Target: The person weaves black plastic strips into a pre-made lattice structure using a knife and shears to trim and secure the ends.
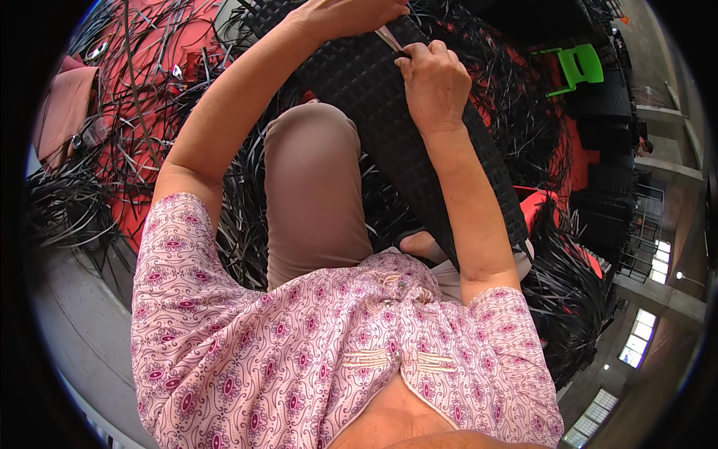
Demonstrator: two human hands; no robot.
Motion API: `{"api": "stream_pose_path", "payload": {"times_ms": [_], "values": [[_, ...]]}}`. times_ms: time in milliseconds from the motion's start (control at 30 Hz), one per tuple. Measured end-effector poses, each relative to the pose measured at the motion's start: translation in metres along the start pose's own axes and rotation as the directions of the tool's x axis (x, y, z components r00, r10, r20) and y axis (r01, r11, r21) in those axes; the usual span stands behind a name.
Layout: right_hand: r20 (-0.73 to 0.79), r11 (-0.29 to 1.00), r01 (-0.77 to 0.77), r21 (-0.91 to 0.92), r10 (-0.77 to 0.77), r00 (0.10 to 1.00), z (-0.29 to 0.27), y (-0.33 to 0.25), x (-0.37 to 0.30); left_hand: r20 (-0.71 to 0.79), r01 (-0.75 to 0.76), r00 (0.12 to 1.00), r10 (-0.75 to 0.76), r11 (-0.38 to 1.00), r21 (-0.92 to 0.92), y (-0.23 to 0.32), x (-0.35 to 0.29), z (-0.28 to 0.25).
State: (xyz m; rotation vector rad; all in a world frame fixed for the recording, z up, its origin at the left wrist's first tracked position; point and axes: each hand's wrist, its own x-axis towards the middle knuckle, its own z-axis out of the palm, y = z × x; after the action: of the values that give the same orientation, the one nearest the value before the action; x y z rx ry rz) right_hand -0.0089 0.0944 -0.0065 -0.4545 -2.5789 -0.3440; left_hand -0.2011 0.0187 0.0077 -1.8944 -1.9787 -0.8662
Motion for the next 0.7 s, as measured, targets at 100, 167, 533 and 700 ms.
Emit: {"api": "stream_pose_path", "payload": {"times_ms": [100,167,533,700], "values": [[0.004,0.988,-0.053,0.143,0.053,0.999,0.006,0.003,0.002,0.035,-0.033,0.999,0.029,0.993,0.117,0.006,0.003,-0.005],[0.050,0.985,-0.073,0.156,0.066,0.997,0.006,0.005,0.005,0.039,-0.061,0.998,0.057,0.991,0.119,0.003,0.003,-0.006],[0.163,0.745,-0.170,0.645,0.083,0.983,0.017,0.032,0.047,-0.251,0.612,0.709,-0.659,0.752,-0.244,-0.084,-0.057,0.004],[-0.175,0.703,0.170,0.690,-0.066,0.982,-0.010,-0.032,0.189,-0.388,0.536,0.545,-0.744,0.664,-0.521,-0.142,-0.069,0.033]]}}
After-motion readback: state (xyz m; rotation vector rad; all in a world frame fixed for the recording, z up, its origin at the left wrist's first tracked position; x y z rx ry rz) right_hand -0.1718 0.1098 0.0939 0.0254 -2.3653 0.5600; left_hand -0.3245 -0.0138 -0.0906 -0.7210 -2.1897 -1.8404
